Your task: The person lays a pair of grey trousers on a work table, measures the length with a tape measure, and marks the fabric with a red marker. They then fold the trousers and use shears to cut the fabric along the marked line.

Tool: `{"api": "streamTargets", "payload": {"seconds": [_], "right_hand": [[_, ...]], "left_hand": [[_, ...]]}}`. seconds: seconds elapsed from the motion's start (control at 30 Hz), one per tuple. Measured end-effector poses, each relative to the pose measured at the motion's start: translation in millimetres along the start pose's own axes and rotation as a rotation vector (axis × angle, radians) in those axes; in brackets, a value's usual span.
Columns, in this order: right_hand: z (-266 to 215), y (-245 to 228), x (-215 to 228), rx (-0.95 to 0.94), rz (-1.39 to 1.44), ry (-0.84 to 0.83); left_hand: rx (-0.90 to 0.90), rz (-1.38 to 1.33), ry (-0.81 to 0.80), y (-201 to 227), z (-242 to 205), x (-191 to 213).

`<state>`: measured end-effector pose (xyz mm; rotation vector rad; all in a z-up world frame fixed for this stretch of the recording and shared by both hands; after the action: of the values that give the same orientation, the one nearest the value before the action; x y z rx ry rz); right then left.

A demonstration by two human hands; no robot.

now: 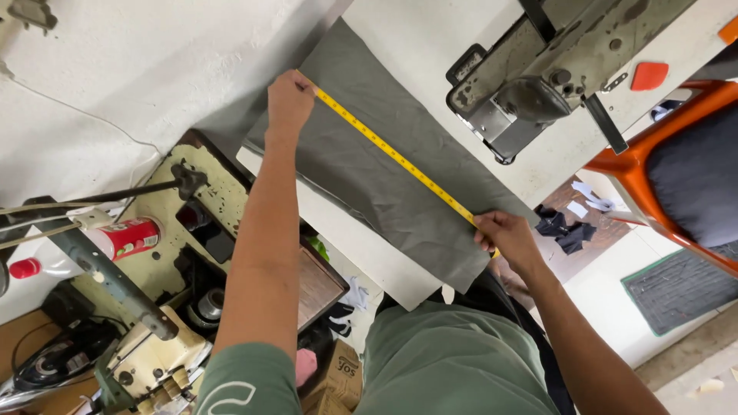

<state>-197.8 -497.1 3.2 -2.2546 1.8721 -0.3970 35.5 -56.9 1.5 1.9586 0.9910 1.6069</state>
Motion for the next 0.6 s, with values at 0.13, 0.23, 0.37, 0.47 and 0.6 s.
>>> {"api": "streamTargets", "payload": {"seconds": [0.13,0.23,0.37,0.47,0.6], "right_hand": [[-3,1,0,0.025,0.014,0.05],[7,-1,14,0.023,0.016,0.146],[-14,-28,29,0.156,0.058,0.201],[-15,-22,25,0.14,-0.005,0.203],[5,5,4,0.041,-0.158,0.2]], "left_hand": [[-0.025,0.019,-0.005,-5,4,2],[0.007,0.05,-0.007,-8,5,5],[-0.055,0.058,0.024,-9,9,7],[0.011,0.049,-0.006,-11,5,6],[-0.018,0.064,0.012,-9,8,9]]}}
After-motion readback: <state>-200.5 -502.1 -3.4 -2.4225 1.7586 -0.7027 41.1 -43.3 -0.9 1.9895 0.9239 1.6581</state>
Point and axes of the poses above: each hand's wrist, its own z-axis towards the middle knuckle, its own x-axis out of the back of the hand, y = z × x, the point moved 9 cm from there along z, towards the middle knuckle, and after that the axes turned 15 degrees about -x, right-handed, at the moved point
